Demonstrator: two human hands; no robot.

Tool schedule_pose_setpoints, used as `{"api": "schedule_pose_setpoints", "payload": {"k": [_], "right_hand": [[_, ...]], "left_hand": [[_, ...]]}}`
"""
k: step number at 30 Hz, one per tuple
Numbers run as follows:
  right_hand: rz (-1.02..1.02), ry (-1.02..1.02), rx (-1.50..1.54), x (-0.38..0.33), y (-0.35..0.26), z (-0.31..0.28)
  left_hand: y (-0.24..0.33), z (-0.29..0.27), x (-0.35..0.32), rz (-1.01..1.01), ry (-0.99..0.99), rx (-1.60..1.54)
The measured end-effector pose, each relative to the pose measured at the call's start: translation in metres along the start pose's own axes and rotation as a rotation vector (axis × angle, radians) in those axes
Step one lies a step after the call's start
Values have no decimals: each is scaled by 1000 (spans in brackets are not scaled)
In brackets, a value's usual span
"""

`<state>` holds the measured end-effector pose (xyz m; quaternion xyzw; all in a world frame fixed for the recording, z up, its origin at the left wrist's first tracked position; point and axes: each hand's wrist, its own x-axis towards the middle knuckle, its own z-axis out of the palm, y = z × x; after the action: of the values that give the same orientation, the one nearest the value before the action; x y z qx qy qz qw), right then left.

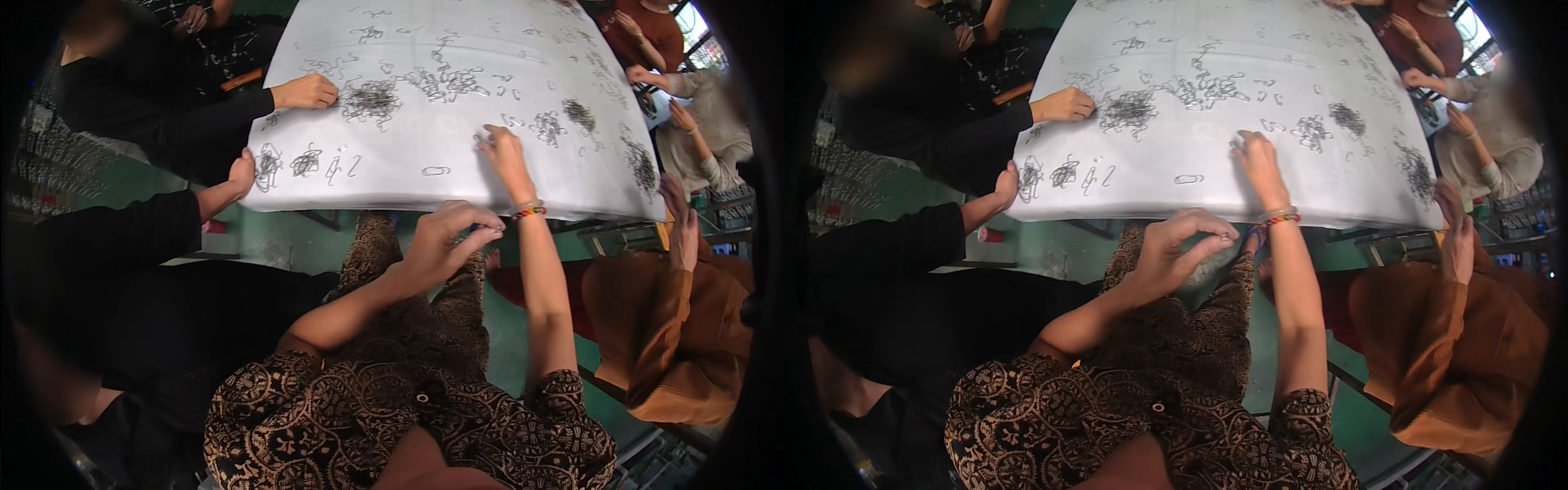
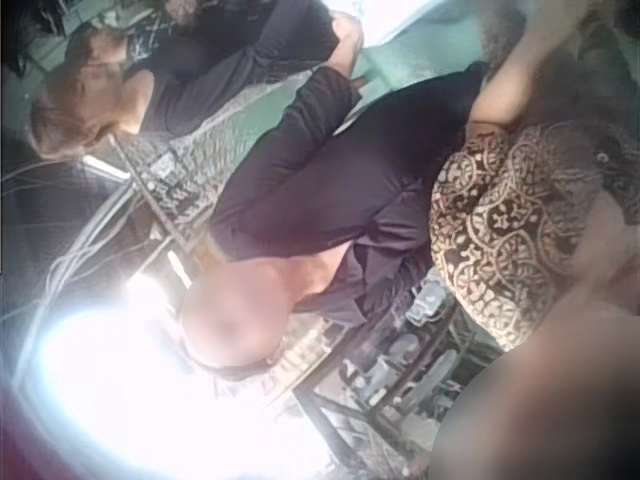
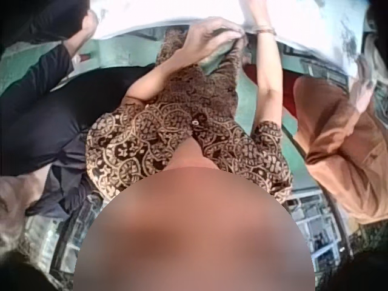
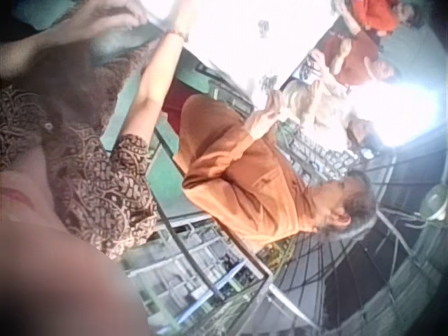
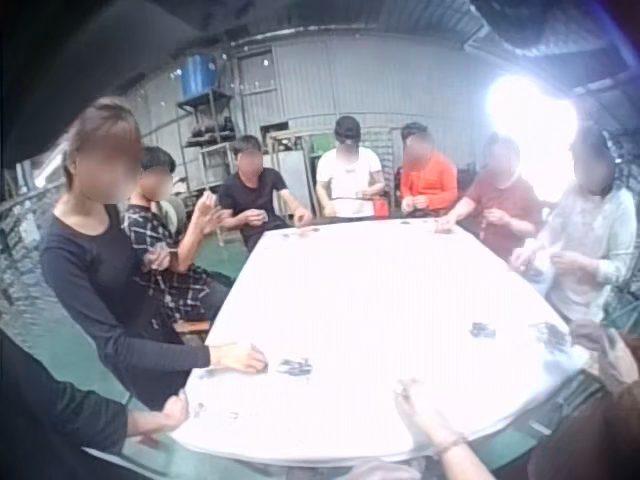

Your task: The person arranges paperclips on a large white sheet of paper spread across a table. They pick up paperclips from piles and place them in specific positions, forming patterns or shapes. Other people around the table are also arranging paperclips.

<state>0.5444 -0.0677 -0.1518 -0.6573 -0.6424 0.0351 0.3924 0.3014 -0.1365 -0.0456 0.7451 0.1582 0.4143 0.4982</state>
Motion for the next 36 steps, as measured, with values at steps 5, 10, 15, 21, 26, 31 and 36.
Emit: {"api": "schedule_pose_setpoints", "payload": {"k": [5, 10, 15, 21, 26, 31, 36], "right_hand": [[63, -164, -156, 13, -20, 3], [142, -150, -111, 15, -32, -14], [392, 110, 503, -48, -104, -98], [436, 190, 569, -114, -192, -144], [243, 293, 201, -113, -197, -128], [199, 334, 312, -115, -197, -122], [189, 303, 161, -108, -188, -114]], "left_hand": [[11, 2, -1, -38, 18, 71], [6, 4, 1, 17, 17, 47], [-3, 12, -2, -29, -2, -22], [-2, 17, 6, -97, -65, -38], [-2, 12, 10, 11, -70, 14], [0, 7, 12, -283, -125, -270], [-11, 4, 20, -28, -141, -30]]}}
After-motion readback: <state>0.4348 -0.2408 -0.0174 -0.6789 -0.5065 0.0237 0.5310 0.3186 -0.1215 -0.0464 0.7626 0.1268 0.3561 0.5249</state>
